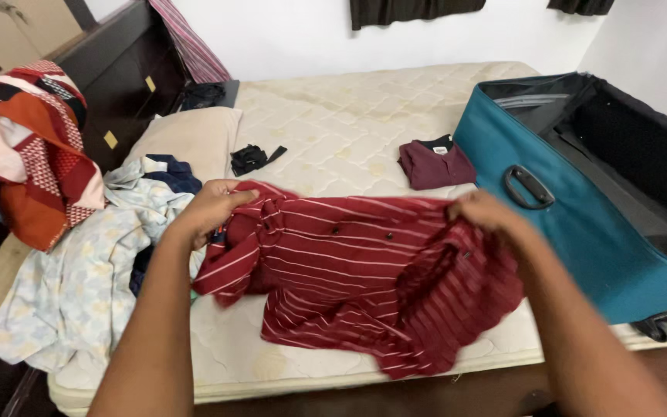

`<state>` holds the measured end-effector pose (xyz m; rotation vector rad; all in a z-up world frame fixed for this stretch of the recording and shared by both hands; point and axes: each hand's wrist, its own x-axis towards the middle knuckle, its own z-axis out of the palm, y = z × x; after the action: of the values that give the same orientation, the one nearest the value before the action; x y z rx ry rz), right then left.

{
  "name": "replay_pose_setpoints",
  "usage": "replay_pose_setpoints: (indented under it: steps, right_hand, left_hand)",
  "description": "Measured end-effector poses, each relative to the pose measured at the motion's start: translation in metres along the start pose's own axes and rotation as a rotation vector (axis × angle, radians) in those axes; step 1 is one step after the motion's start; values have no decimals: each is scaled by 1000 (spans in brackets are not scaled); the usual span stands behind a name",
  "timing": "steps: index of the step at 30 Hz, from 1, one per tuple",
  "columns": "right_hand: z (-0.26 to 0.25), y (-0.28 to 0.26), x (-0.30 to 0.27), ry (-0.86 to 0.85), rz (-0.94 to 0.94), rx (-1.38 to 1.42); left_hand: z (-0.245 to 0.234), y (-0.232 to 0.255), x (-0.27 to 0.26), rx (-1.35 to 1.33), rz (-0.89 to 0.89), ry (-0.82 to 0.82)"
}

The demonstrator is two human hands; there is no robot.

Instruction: The person folds a red striped shirt and a light patterned shirt on a bed. They smooth and fold each garment into a compact rectangle and place them beside an open suitcase.

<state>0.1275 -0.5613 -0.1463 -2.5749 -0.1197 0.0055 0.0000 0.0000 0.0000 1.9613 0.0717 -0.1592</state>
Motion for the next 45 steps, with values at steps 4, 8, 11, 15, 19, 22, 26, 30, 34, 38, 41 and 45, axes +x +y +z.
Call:
replay_pose_setpoints:
  steps: [4,8,11,15,19,22,26,30,34,38,41,45]
  right_hand:
    - [-64,-100,-33,186,167,74]
    - [-43,-136,-47,886,-374,-41]
    - [0,-118,-62,902,-548,32]
    - [88,-79,-115,405,-47,271]
    - [156,-39,-161,427,38,43]
    - [185,-31,-188,470,278,-21]
    - [195,-36,-213,548,417,85]
    - [203,-40,-221,409,210,37]
    - [210,-52,-241,298,-53,73]
    - [202,-53,-239,279,-84,120]
    - [198,-51,-240,368,-50,152]
    - [190,-59,-239,452,120,82]
  left_hand:
    - [4,-19,33,5,242,275]
    - [24,-46,64,-9,595,676]
    - [38,-75,66,399,312,700]
    - [79,-121,25,535,-142,670]
    - [124,-168,-26,523,-203,524]
    - [147,-193,-55,531,-365,411]
    - [170,-213,-72,450,-354,571]
    - [196,-218,-79,622,-58,626]
    - [208,-208,-89,690,161,483]
    - [188,-201,-91,722,87,413]
    - [169,-206,-94,720,14,397]
    - [143,-215,-98,575,-75,500]
